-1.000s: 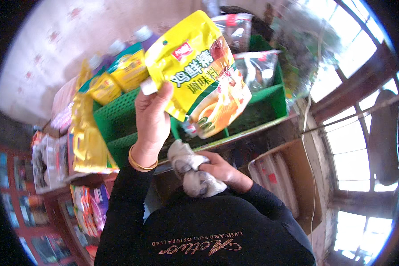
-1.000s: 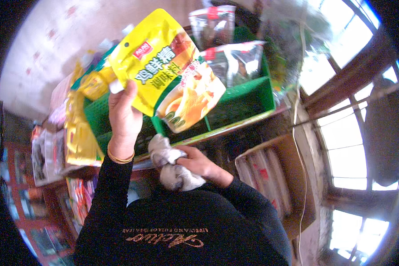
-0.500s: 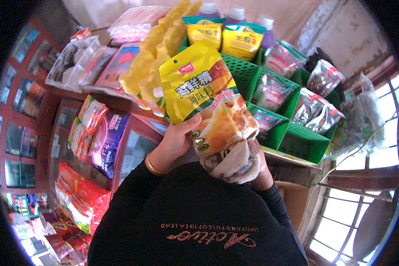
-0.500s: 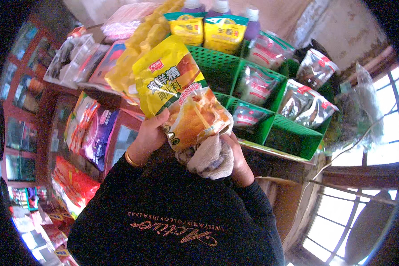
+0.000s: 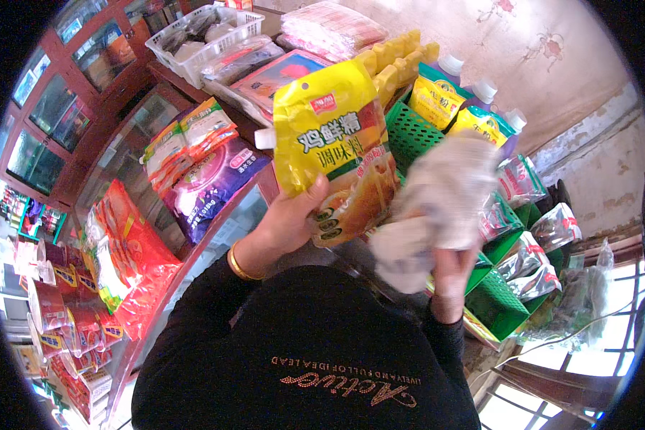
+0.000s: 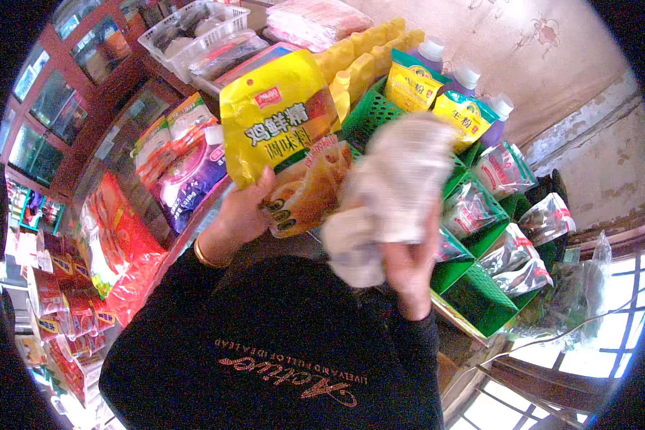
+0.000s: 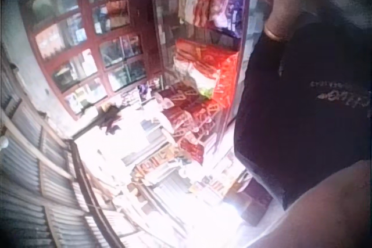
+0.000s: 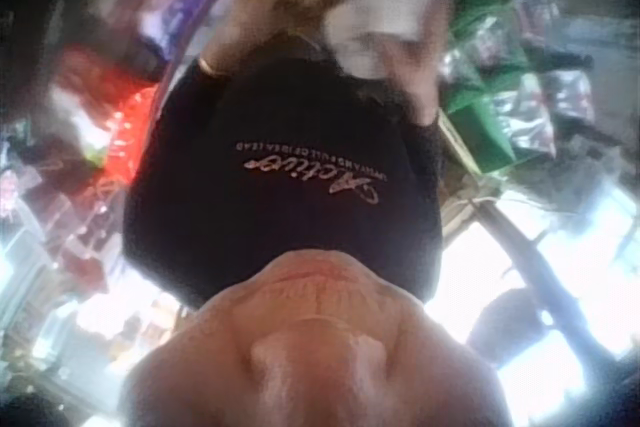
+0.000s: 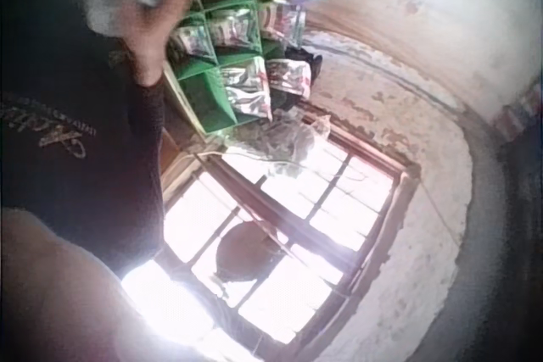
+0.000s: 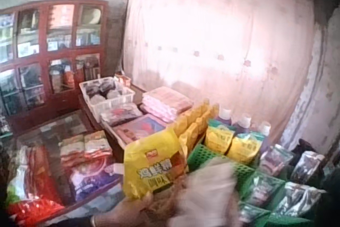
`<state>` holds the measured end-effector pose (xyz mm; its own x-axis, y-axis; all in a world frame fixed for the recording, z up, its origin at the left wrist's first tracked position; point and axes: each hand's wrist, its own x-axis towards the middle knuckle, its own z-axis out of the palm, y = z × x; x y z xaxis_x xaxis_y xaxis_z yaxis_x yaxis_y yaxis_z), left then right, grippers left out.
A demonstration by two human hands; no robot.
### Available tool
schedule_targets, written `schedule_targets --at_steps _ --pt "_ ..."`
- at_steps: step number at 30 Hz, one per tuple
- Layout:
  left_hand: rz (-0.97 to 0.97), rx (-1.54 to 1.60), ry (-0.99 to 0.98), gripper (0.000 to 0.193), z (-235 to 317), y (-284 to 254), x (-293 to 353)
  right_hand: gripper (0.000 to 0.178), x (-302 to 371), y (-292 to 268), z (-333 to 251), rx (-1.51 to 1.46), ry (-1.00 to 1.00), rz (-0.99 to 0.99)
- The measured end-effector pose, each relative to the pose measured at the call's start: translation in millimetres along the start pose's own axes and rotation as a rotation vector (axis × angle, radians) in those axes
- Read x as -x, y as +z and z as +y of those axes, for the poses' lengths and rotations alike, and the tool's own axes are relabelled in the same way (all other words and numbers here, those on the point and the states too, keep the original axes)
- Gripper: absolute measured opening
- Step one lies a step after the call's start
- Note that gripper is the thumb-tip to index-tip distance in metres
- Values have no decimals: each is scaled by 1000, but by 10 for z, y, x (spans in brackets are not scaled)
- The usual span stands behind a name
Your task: The person wipes the surfaces of various packaged food items with a cloth, handling them one at a time. They pick up each package, wipe it, and place it into a green plastic basket on the counter.
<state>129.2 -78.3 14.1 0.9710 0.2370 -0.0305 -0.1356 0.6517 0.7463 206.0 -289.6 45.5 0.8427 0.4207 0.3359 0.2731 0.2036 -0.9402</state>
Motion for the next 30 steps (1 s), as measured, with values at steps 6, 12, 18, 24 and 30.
schedule_targets --at_steps 6,12,18,24,30 --pt "105 -574 281 45 -36 -71 82 77 -129 474 372 732 -332 -332" --pt "119 39 -41 45 111 -379 -56 59 -25 535 412 615 -581 -652" --pt "-142 -19 -35 51 42 -652 -21 55 -249 577 247 707 -717 -551" --pt "-300 -446 -97 47 65 -525 192 52 -693 435 234 833 -733 -289" --pt "-304 -323 -320 41 48 -603 353 52 -964 252 185 890 -536 -62"
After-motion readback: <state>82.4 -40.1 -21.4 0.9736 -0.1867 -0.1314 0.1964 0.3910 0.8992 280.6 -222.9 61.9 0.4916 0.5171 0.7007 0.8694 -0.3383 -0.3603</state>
